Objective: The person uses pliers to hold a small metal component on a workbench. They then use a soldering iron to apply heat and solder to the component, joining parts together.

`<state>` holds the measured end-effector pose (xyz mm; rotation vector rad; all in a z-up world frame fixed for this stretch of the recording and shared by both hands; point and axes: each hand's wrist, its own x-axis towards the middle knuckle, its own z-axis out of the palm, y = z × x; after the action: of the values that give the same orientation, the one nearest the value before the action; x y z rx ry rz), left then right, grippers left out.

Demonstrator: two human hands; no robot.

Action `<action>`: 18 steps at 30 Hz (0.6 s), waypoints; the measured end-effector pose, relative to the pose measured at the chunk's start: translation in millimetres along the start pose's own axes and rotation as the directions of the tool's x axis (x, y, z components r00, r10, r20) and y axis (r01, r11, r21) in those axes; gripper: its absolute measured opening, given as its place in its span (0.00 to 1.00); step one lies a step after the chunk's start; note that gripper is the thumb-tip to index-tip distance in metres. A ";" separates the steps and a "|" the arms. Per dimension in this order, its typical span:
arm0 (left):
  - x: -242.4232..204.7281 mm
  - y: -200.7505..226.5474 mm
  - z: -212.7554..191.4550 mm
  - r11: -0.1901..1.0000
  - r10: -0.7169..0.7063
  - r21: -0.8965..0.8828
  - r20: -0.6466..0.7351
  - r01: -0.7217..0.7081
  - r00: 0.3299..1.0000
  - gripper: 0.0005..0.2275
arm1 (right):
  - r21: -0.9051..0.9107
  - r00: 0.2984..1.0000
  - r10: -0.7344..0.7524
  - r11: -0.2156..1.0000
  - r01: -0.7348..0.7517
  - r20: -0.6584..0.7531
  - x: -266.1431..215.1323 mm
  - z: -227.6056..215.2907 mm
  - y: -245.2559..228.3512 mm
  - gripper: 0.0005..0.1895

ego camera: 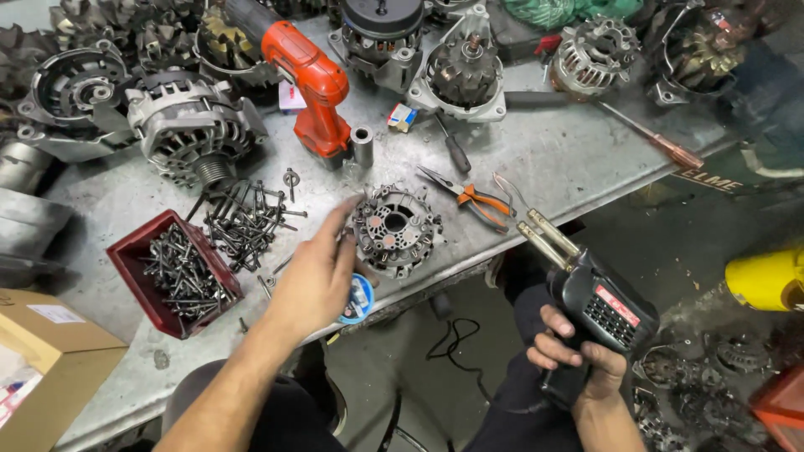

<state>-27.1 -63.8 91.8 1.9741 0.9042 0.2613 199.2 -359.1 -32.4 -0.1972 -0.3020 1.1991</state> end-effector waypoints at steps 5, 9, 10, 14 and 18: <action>3.0 -4.8 14.7 0.984 0.018 -0.178 0.117 0.004 0.993 0.18 | -0.114 1.000 0.005 0.993 -0.003 0.021 -1.4 3.8 1.5 0.41; 4.2 -8.7 21.2 0.980 -0.019 -0.193 0.191 0.057 0.981 0.15 | -0.133 0.997 0.053 0.990 -0.046 0.051 -2.5 7.3 5.1 0.35; 4.7 -9.8 21.3 0.980 -0.025 -0.191 0.195 0.063 0.981 0.15 | -0.128 0.997 0.054 0.991 -0.048 0.046 -1.6 7.2 5.1 0.35; 3.0 -18.1 28.1 0.983 0.090 0.153 0.111 -0.106 0.990 0.12 | -0.120 0.999 0.036 0.992 -0.035 0.006 2.2 13.1 7.0 0.37; -2.7 -22.1 45.9 0.870 0.264 0.392 0.140 -0.298 0.954 0.08 | -0.336 0.975 -0.139 0.939 0.075 -0.171 2.8 12.7 11.9 0.35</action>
<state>-16.6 -89.1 48.7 2.4948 0.6489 0.1599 185.4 -352.4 -23.7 -0.5774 -0.3374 1.0065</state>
